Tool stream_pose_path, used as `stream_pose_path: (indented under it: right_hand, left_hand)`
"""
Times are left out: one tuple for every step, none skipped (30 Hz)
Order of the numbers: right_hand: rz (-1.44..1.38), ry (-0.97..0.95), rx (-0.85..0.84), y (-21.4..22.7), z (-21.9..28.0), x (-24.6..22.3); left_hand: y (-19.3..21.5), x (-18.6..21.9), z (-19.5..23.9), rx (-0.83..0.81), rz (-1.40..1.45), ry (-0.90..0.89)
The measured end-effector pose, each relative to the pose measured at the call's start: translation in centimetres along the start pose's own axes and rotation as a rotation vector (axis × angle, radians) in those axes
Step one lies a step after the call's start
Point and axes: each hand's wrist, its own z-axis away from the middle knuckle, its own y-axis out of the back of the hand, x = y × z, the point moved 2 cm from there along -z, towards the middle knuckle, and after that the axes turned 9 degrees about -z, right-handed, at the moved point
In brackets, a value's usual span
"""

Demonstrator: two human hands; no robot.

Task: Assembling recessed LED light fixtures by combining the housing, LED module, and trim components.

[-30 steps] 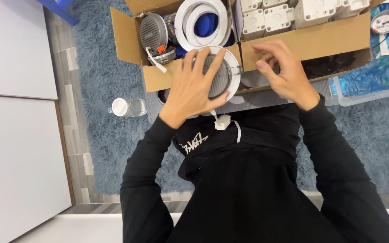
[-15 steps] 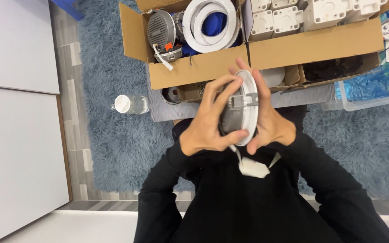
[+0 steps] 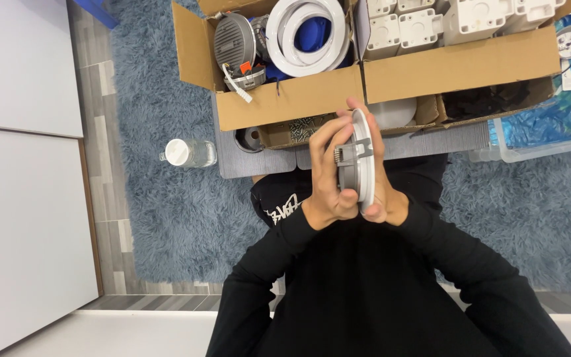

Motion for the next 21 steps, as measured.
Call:
stream_pose_path:
  right_hand:
    - [-0.001, -0.005, 0.006, 0.0, 0.2, 0.2]
    - [-0.001, -0.005, 0.007, 0.0, 0.4, 0.5]
    - [0.003, -0.018, 0.025, 0.0, 0.6, 0.8]
    - [0.006, -0.031, 0.043, 0.0, 0.8, 1.1]
    - [0.006, -0.031, 0.042, -0.1, 0.8, 1.1]
    - [0.004, -0.039, 0.041, -0.1, 0.7, 1.0]
    - [0.005, -0.048, 0.041, -0.1, 0.7, 1.0]
    - [0.005, -0.049, 0.041, -0.3, 0.9, 0.9]
    - [-0.009, -0.067, 0.062, -0.4, 1.1, 0.8]
    - [-0.023, -0.086, 0.083, -0.5, 1.3, 0.8]
    - [-0.02, -0.088, 0.083, -0.6, 1.2, 0.8]
    - [-0.025, -0.106, 0.098, -0.7, 1.2, 0.8]
    - [-0.029, -0.123, 0.113, -0.8, 1.1, 0.8]
    - [-0.024, -0.124, 0.114, -1.0, 1.3, 0.6]
    - [-0.029, -0.128, 0.155, -1.1, 1.4, 0.5]
    - [-0.035, -0.131, 0.196, -1.1, 1.6, 0.4]
    - [-0.024, -0.133, 0.198, -1.4, 1.6, 0.2]
    - [-0.069, -0.142, 0.245, -1.6, 1.7, 0.2]
    - [-0.096, -0.152, 0.308, -1.4, 2.1, -0.2]
    - [-0.066, -0.155, 0.325, -1.5, 2.1, -0.6]
    - [-0.066, -0.177, 0.345, -1.4, 2.2, -0.9]
  left_hand:
    - [-0.1, -0.2, 0.2, 0.018, 0.01, -0.004]
    - [-0.3, -0.4, 0.2, 0.018, 0.01, -0.003]
    - [-0.5, -0.5, 0.3, 0.029, 0.01, -0.004]
    - [-0.6, -0.7, 0.4, 0.04, 0.01, -0.004]
    - [-0.7, -0.8, 0.4, 0.04, 0.009, -0.004]
    - [-0.9, -0.9, 0.4, 0.048, 0.016, -0.005]
    - [-1.0, -1.0, 0.4, 0.056, 0.025, -0.007]
    - [-1.0, -0.9, 0.5, 0.055, 0.026, -0.006]
    - [-1.0, -0.9, 0.6, 0.044, 0.025, 0.011]
    - [-1.1, -1.0, 0.8, 0.032, 0.024, 0.028]
    - [-1.2, -1.0, 0.8, 0.033, 0.028, 0.029]
    - [-1.3, -1.1, 0.9, 0.026, 0.023, 0.036]
    - [-1.5, -1.2, 0.9, 0.018, 0.021, 0.042]
    - [-1.5, -1.1, 1.0, 0.018, 0.026, 0.042]
    - [-1.7, -1.1, 1.1, 0.003, 0.036, 0.041]
    - [-1.8, -1.1, 1.2, -0.013, 0.046, 0.041]
    - [-1.7, -1.3, 1.3, -0.012, 0.058, 0.04]
    - [-1.7, -1.4, 1.4, -0.026, 0.037, 0.039]
    - [-2.1, -1.5, 1.5, -0.05, 0.037, 0.037]
    - [-2.0, -1.6, 1.7, -0.059, 0.07, 0.034]
    - [-2.1, -1.8, 1.8, -0.066, 0.046, 0.027]
